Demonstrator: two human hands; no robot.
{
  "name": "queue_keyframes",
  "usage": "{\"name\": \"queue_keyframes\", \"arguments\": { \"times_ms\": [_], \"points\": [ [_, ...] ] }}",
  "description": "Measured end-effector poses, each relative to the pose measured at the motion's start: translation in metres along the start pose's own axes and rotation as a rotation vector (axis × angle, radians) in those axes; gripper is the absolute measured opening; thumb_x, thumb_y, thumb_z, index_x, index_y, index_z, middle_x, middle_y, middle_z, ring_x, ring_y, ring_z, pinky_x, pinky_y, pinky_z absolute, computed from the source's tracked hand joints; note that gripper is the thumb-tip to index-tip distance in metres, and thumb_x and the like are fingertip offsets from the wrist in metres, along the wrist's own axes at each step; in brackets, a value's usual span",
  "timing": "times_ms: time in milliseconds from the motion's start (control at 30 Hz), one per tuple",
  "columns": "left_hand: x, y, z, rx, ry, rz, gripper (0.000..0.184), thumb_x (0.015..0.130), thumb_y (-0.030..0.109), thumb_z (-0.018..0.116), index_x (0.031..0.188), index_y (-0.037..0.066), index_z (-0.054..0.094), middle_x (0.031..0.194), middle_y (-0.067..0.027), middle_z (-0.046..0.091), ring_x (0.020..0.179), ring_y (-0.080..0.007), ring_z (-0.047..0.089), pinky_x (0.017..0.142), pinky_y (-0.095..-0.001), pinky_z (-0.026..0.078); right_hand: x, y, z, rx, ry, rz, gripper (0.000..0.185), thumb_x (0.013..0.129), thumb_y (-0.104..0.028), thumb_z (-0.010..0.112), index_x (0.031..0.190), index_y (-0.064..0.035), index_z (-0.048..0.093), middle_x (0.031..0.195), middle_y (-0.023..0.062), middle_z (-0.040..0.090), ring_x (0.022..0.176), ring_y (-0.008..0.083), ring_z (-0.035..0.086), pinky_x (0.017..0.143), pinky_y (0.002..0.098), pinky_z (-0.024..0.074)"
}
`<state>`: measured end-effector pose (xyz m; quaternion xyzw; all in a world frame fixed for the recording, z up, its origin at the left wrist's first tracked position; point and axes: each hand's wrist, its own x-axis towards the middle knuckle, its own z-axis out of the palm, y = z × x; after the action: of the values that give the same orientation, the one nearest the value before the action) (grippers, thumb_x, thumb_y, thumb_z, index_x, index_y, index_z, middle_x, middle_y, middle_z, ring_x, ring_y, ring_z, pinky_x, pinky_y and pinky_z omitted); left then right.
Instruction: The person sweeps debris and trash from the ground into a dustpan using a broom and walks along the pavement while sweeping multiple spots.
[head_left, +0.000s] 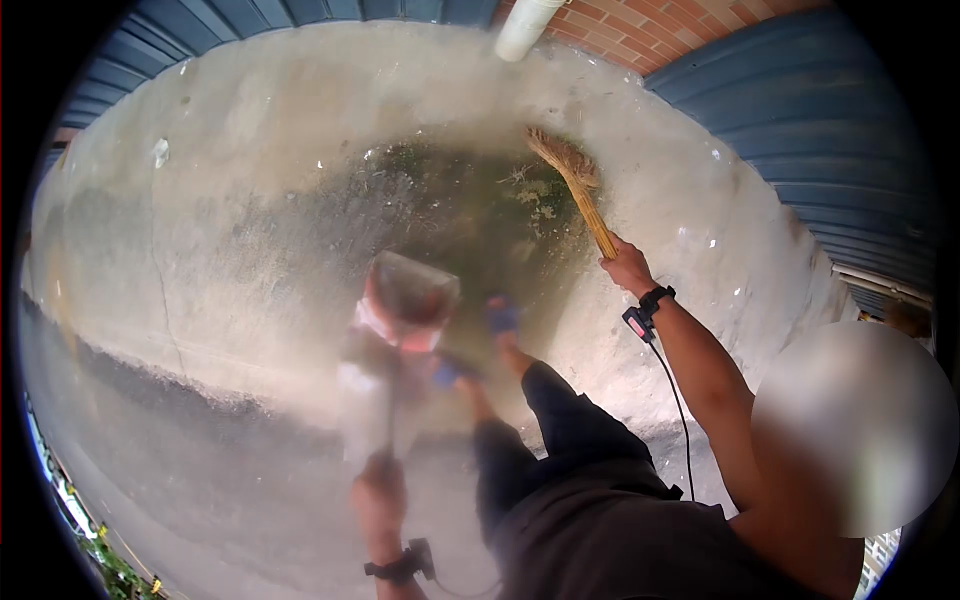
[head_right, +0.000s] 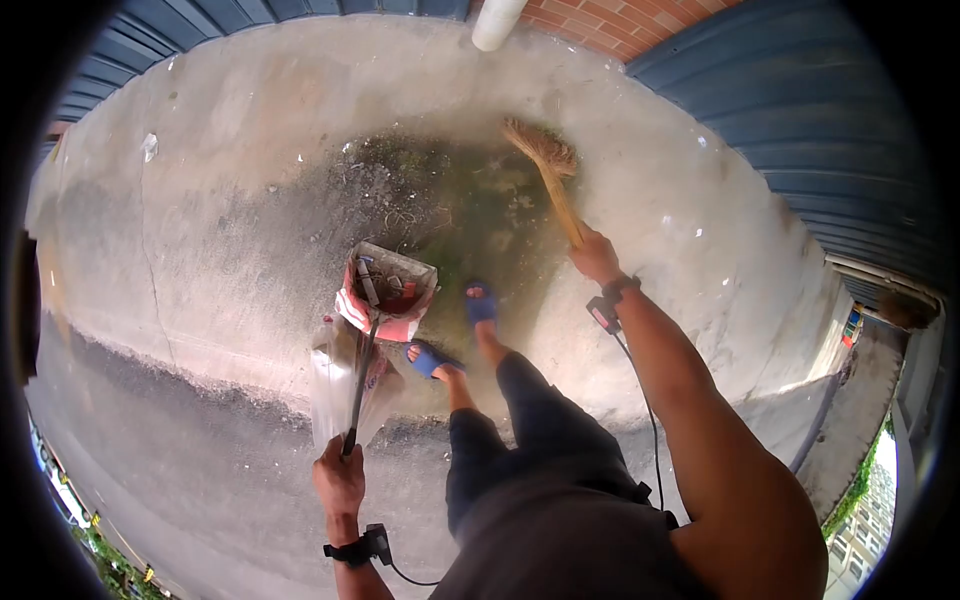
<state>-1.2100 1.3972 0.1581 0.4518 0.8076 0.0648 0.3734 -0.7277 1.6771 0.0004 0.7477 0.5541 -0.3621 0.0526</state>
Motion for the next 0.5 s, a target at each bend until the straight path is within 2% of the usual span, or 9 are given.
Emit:
{"name": "queue_keyframes", "arguments": {
  "times_ms": [67, 167, 233, 400, 500],
  "points": [
    [0.000, -0.001, 0.001, -0.006, 0.004, 0.008, 0.023, 0.087, 0.014, 0.069, 0.107, 0.003, 0.071, 0.073, -0.0212, 0.066, 0.069, -0.0415, 0.067, 0.060, -0.0424, 0.052, 0.009, 0.019, 0.066, 0.031, 0.000, -0.118, 0.065, 0.086, -0.019, 0.068, 0.147, -0.0172, 0.048, 0.089, 0.0195, 0.072, 0.075, 0.0340, 0.071, 0.072, 0.0449, 0.0576],
    [0.001, -0.005, 0.005, -0.001, 0.025, 0.044, 0.023, 0.087, 0.014, 0.069, 0.107, 0.003, 0.071, 0.072, -0.0206, 0.065, 0.067, -0.0403, 0.067, 0.059, -0.0413, 0.052, -0.057, -0.035, 0.109, -0.053, -0.145, -0.072, 0.064, 0.085, -0.018, 0.065, 0.146, -0.0179, 0.048, 0.095, 0.0237, 0.071, 0.085, 0.0412, 0.071, 0.075, 0.0494, 0.0564],
    [0.001, -0.006, 0.004, 0.006, 0.032, 0.040, 0.023, 0.087, 0.014, 0.070, 0.107, 0.004, 0.071, 0.072, -0.0203, 0.065, 0.067, -0.0398, 0.068, 0.060, -0.0416, 0.052, -0.093, -0.026, 0.137, 0.002, -0.222, -0.197, 0.067, 0.085, -0.019, 0.064, 0.150, -0.0207, 0.044, 0.102, 0.0263, 0.070, 0.094, 0.0450, 0.068, 0.081, 0.0515, 0.0548],
    [0.002, -0.014, 0.006, 0.008, 0.020, 0.034, 0.023, 0.087, 0.016, 0.071, 0.108, 0.006, 0.071, 0.071, -0.0197, 0.066, 0.069, -0.0405, 0.068, 0.060, -0.0431, 0.052, -0.160, -0.054, 0.093, 0.004, -0.319, -0.145, 0.064, 0.088, -0.022, 0.065, 0.149, -0.0236, 0.046, 0.112, 0.0220, 0.070, 0.102, 0.0418, 0.066, 0.086, 0.0490, 0.0539],
    [-0.001, -0.014, 0.006, -0.003, 0.035, 0.052, 0.023, 0.087, 0.017, 0.071, 0.107, 0.007, 0.071, 0.072, -0.0203, 0.066, 0.070, -0.0414, 0.068, 0.060, -0.0445, 0.052, -0.155, -0.044, 0.081, -0.035, -0.254, -0.169, 0.063, 0.088, -0.024, 0.067, 0.148, -0.0232, 0.048, 0.113, 0.0203, 0.070, 0.105, 0.0399, 0.067, 0.088, 0.0470, 0.0541]
  ]
}}
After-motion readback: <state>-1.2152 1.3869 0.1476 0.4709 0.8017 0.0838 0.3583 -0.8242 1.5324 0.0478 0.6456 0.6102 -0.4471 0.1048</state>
